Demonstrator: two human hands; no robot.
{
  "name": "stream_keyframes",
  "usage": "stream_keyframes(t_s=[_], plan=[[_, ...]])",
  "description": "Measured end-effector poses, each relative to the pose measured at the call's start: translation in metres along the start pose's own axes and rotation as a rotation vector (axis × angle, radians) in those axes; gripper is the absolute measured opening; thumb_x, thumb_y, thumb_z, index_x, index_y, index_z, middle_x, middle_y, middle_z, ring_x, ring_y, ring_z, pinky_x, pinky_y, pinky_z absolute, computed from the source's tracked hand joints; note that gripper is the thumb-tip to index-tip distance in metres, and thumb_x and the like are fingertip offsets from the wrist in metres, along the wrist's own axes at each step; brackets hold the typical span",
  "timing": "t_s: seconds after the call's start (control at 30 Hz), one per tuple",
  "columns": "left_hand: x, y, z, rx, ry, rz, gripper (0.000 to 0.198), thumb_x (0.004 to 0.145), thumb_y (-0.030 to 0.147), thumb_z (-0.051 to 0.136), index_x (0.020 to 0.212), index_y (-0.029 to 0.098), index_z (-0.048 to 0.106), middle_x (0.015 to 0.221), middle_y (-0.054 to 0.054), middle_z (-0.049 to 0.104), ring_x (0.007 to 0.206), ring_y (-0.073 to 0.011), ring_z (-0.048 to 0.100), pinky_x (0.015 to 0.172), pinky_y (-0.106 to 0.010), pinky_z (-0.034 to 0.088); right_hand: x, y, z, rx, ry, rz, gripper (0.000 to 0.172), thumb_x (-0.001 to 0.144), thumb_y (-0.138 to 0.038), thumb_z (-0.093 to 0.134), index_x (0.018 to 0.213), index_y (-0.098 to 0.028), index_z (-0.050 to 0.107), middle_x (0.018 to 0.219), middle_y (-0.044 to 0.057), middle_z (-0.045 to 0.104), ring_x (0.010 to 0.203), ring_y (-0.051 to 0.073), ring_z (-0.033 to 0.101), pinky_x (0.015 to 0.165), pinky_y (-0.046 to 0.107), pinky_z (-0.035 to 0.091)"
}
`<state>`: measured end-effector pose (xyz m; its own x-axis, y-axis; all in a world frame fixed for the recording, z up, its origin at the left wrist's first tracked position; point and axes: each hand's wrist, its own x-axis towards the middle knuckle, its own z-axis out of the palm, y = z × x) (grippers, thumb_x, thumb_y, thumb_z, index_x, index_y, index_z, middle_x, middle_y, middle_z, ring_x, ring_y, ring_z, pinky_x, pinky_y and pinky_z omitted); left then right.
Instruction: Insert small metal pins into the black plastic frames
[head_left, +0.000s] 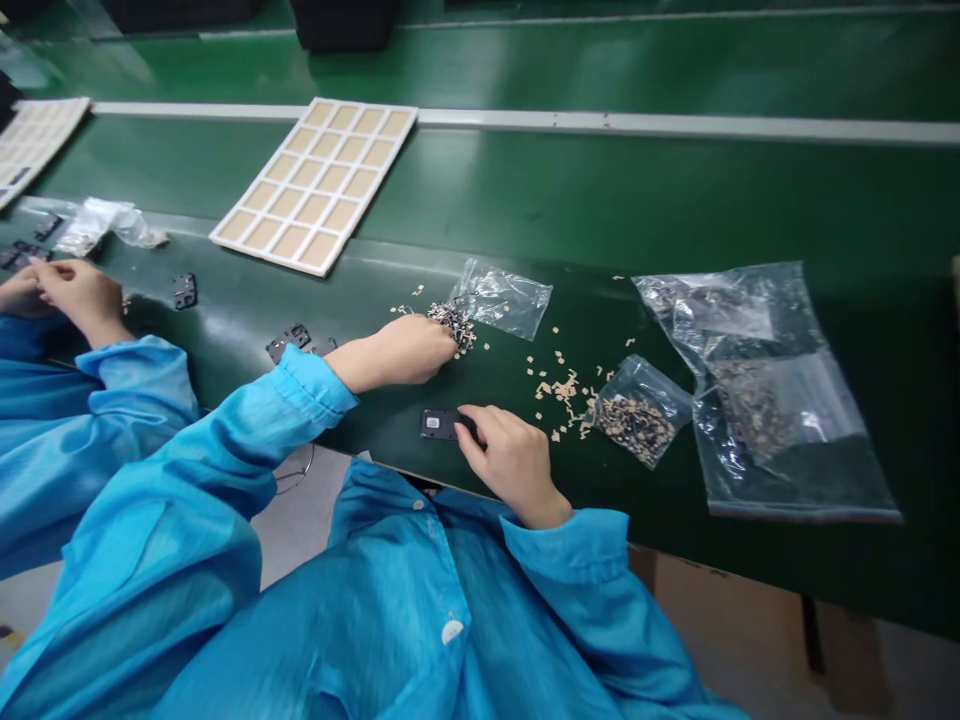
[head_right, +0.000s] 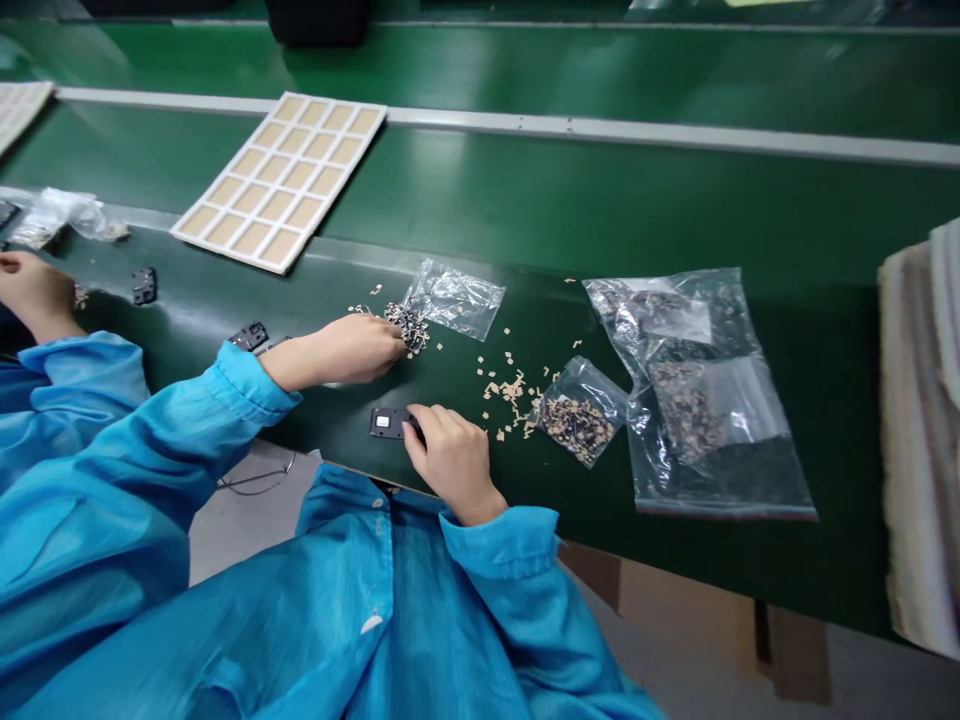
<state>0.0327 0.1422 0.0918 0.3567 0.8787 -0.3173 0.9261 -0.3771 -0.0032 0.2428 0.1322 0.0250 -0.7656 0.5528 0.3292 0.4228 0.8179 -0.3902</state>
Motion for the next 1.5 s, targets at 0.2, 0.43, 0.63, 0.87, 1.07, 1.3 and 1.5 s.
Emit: stream_keyframes(t_s=[0.2,0.43,0.63,0.87,1.07,1.3,1.5], plan=[[-0.02,-0.017,0.02,-0.708,0.557,-0.375,0.01,0.078,0.021,0.06,0.075,0.014,0.067,0.072,-0.002,0.066,0.065,-0.0126,0.058,0.062,-0.024,0.042,0.001,0.001,0.002,0.019,0.011,0.011,0.019,0.092,-0.023,0.052,0.095,-0.016,0.07,0.075,0.004,0.07,0.067,0.016,0.063,0.06,0.027,0.038],[-0.031,-0.021,0.035,-1.323,0.978,-0.659,0.017,0.065,0.03,0.071,0.064,0.014,0.063,0.058,0.003,0.056,0.055,-0.0078,0.046,0.054,-0.02,0.036,0.003,-0.001,-0.001,0.071,0.038,0.043,0.02,0.093,-0.023,0.05,0.096,-0.015,0.069,0.076,0.005,0.07,0.066,0.016,0.064,0.057,0.027,0.043],[-0.039,0.053,0.029,-1.697,0.872,-0.446,0.02,0.072,0.033,0.074,0.068,0.016,0.064,0.066,0.003,0.058,0.062,-0.0084,0.051,0.06,-0.02,0.042,0.022,-0.019,-0.022,0.54,0.145,0.134,0.019,0.09,-0.027,0.056,0.101,-0.017,0.068,0.095,0.007,0.073,0.082,0.018,0.068,0.073,0.028,0.055],[-0.037,0.089,0.03,-1.689,0.767,-0.298,0.024,0.083,0.037,0.067,0.071,0.016,0.06,0.063,0.002,0.057,0.056,-0.009,0.054,0.053,-0.021,0.043,0.021,-0.025,-0.035,0.844,0.094,0.324,0.016,0.086,-0.024,0.059,0.08,-0.019,0.074,0.077,0.002,0.076,0.068,0.015,0.07,0.065,0.025,0.055],[-0.051,0.086,0.028,-0.374,1.156,-0.11,0.012,0.085,0.019,0.066,0.097,0.017,0.063,0.083,-0.005,0.068,0.073,-0.0143,0.062,0.065,-0.026,0.047,0.009,-0.018,-0.042,0.71,0.129,0.289,0.017,0.087,-0.019,0.058,0.088,-0.018,0.075,0.078,0.003,0.076,0.07,0.016,0.071,0.068,0.027,0.057],[-0.052,0.091,0.02,-0.067,1.075,-0.012,0.007,0.089,0.015,0.061,0.096,0.014,0.062,0.076,-0.004,0.07,0.067,-0.0133,0.061,0.06,-0.027,0.043,0.003,-0.02,-0.05,0.391,0.198,0.115,0.02,0.091,-0.016,0.054,0.089,-0.019,0.074,0.078,0.004,0.075,0.067,0.015,0.067,0.063,0.027,0.054],[-0.048,0.092,0.016,-0.116,1.012,0.002,0.008,0.091,0.015,0.057,0.098,0.015,0.06,0.078,-0.004,0.069,0.067,-0.0129,0.06,0.06,-0.027,0.04,0.001,-0.02,-0.057,0.129,0.249,-0.013,0.021,0.092,-0.015,0.052,0.086,-0.016,0.072,0.072,0.006,0.073,0.062,0.015,0.064,0.06,0.027,0.049]])
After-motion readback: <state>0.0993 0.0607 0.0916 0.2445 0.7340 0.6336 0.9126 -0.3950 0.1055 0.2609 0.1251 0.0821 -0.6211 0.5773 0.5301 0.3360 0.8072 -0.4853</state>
